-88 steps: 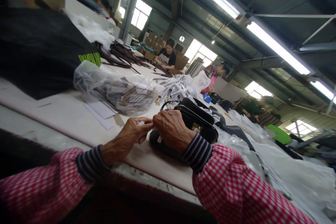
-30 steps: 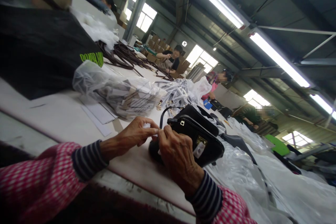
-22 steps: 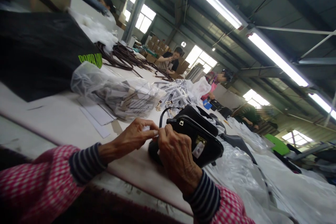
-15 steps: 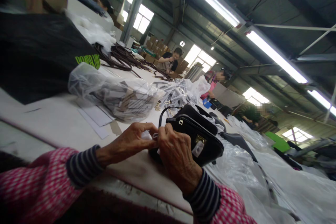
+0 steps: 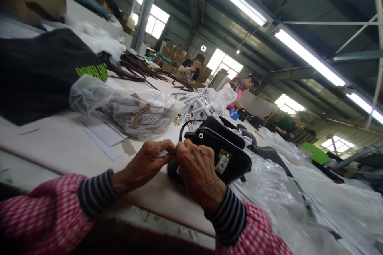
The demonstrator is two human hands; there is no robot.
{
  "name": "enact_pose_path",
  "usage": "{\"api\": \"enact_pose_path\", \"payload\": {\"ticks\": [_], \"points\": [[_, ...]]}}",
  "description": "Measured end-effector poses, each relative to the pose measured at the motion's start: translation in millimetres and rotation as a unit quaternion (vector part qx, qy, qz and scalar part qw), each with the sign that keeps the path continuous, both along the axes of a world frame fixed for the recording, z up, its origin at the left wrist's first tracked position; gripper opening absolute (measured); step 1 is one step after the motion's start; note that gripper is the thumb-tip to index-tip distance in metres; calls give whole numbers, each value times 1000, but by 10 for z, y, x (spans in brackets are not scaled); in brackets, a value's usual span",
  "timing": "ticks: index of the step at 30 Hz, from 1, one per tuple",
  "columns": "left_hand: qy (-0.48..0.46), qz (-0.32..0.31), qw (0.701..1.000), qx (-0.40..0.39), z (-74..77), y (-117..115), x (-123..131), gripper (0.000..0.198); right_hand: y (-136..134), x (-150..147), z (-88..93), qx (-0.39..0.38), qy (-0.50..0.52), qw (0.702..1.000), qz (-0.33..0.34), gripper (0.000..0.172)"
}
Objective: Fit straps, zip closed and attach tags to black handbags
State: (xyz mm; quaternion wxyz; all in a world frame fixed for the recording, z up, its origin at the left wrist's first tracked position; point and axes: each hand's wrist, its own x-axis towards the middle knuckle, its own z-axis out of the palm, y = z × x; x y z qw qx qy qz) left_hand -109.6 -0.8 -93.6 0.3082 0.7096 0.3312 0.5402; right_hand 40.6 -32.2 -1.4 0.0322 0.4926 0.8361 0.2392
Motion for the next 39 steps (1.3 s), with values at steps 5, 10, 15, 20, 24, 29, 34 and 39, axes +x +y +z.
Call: {"api": "enact_pose_path", "payload": {"ticks": [5, 10, 15, 20, 24, 29, 34, 39], "points": [[-2, 18, 1000, -19, -7, -7, 7, 11, -7, 32, -31, 0, 20, 1000, -3, 19], [32, 20, 998, 57, -47, 5, 25, 13, -12, 19, -12, 3, 30, 1000, -7, 12], [101, 99, 977, 159, -96, -2, 43, 17, 20, -39, 77, -36, -1, 999, 1, 17], [73, 84, 990, 86, -97, 7, 56, 11, 34, -33, 85, -23, 2, 1000, -7, 15], [40, 98, 993, 53, -73, 29, 57, 17, 34, -14, 70, -32, 10, 999, 1, 14], [59, 77, 992, 79, -58, 33, 30, 10, 44, 9, 92, -35, -3, 999, 11, 11], [42, 60, 991, 114, -30, 6, 20, 12, 20, 6, 147, -51, -20, 998, 25, 12], [-15, 21, 996, 85, -10, -6, 12, 20, 11, -49, 204, -51, -43, 996, 63, 16]]}}
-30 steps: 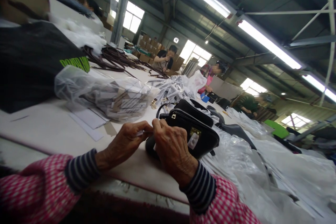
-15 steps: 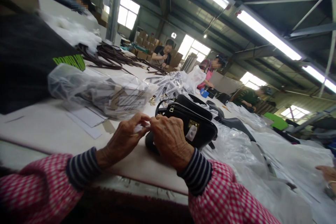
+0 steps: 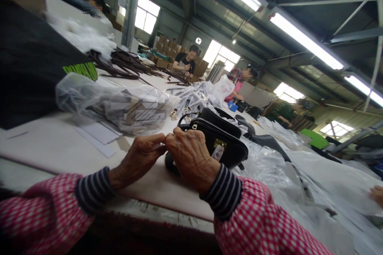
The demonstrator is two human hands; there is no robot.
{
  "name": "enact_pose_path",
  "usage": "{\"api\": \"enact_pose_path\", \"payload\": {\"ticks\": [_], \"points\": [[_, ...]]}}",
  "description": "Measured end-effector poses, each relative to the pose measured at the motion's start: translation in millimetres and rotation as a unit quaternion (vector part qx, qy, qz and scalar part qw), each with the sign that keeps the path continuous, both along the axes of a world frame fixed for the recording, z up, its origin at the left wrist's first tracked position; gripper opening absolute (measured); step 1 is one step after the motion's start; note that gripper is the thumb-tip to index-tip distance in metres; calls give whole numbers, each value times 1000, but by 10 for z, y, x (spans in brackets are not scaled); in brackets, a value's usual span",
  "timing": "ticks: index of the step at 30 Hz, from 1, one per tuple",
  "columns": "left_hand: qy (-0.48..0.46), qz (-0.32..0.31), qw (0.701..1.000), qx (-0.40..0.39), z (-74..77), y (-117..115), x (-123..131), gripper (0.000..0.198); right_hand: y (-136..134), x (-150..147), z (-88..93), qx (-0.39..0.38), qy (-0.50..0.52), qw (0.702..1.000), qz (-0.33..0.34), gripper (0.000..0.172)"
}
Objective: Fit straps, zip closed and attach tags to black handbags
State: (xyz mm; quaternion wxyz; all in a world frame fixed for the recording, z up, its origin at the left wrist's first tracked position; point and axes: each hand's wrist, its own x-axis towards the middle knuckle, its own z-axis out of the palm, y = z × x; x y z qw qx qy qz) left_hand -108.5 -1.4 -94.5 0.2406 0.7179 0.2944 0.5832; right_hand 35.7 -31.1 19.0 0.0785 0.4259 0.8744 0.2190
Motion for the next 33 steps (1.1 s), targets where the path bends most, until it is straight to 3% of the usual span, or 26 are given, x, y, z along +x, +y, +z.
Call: {"api": "enact_pose_path", "payload": {"ticks": [4, 7, 10, 16, 24, 33], "points": [[-59, -48, 993, -92, -22, 28, -5, 13, 89, 16, 93, -48, 25, 998, 14, 14], [-82, -53, 986, -138, -41, 58, 5, 13, 178, 64, 140, -84, 62, 994, 21, 23], [-105, -70, 982, -141, -51, 77, 22, 18, 222, 73, 120, -67, 50, 996, 26, 33], [-128, -104, 978, -127, -55, 84, 32, 21, 196, -58, 27, -39, -10, 999, 20, 29], [-103, -51, 983, -143, -38, 92, 24, 28, 177, -14, -21, -13, 20, 999, 28, 13], [-34, 34, 990, -132, -28, 73, 8, 28, 204, -10, -86, 7, 41, 999, -19, 15]]}}
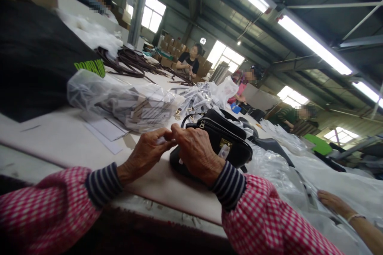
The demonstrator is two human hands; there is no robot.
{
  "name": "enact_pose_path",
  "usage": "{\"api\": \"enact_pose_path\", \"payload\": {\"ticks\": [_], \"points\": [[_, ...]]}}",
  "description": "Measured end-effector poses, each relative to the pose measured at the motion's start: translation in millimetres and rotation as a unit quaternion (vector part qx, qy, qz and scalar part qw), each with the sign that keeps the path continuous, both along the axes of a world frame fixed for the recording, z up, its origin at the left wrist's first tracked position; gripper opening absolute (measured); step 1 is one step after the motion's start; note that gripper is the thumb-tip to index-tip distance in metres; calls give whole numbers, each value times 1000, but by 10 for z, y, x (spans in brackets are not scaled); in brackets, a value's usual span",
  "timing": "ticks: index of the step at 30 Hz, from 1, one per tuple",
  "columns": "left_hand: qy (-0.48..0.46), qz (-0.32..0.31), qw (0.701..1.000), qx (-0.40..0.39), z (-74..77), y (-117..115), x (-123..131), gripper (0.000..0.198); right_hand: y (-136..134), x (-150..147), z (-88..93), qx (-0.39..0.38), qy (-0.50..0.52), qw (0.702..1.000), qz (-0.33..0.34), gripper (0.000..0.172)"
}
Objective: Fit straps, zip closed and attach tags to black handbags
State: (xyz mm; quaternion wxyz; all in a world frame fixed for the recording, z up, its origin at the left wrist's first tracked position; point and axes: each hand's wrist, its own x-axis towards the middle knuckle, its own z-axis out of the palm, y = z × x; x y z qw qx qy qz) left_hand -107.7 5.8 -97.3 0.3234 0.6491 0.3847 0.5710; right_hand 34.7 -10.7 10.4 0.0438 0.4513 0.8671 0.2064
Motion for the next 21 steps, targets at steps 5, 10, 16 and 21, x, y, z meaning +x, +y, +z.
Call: {"api": "enact_pose_path", "payload": {"ticks": [5, 10, 16, 21], "points": [[-53, -56, 997, 9, -26, 12, 9, 19, -73, -16, 30, -9, 6, 1000, -25, 17], [-68, -69, 995, 9, -13, -8, 9, 8, -134, -4, 19, -14, 7, 1000, -21, 12], [-51, -41, 998, -5, 19, -25, -1, 17, -173, 31, 3, -9, 33, 999, 9, 33], [-35, -32, 999, 11, 23, -16, -3, 17, -179, 81, -11, -2, 42, 999, 10, 26]]}}
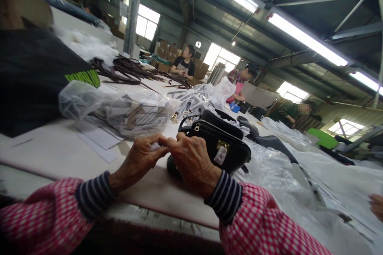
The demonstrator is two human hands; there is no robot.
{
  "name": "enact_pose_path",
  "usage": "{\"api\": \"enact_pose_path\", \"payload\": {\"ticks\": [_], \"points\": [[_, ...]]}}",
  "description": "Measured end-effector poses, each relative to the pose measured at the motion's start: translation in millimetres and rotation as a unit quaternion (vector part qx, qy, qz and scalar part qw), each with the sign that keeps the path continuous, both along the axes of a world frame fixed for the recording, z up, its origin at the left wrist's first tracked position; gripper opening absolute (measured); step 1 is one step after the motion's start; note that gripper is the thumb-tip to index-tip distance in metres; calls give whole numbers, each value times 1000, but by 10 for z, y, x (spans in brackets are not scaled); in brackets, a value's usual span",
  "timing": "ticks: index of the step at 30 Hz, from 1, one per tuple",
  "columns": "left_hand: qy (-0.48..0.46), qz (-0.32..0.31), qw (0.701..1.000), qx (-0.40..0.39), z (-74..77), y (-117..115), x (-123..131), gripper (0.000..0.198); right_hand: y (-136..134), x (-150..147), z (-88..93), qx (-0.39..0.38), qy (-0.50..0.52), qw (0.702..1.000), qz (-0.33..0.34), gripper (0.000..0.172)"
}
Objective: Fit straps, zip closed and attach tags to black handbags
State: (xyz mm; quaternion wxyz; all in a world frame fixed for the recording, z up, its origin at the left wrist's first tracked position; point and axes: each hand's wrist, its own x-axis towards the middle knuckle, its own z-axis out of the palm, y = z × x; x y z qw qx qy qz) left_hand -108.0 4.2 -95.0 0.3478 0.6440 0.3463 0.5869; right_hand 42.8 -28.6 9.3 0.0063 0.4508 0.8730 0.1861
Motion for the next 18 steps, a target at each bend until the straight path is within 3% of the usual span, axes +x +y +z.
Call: {"api": "enact_pose_path", "payload": {"ticks": [3, 8, 13, 18], "points": [[6, -9, 1000, -4, -5, 4, -1, 16, 23, 17, -15, 4, 0, 1000, -2, 17], [15, -12, 1000, 2, -7, 1, 4, 17, 29, 29, 6, 3, -1, 1000, 1, 16], [20, -26, 999, 10, -5, -15, 4, 19, -11, 59, 21, -16, 15, 999, 26, 25], [32, -17, 999, 23, -1, -24, 0, 14, 1, 89, -73, 3, 35, 999, 20, 29]]}}
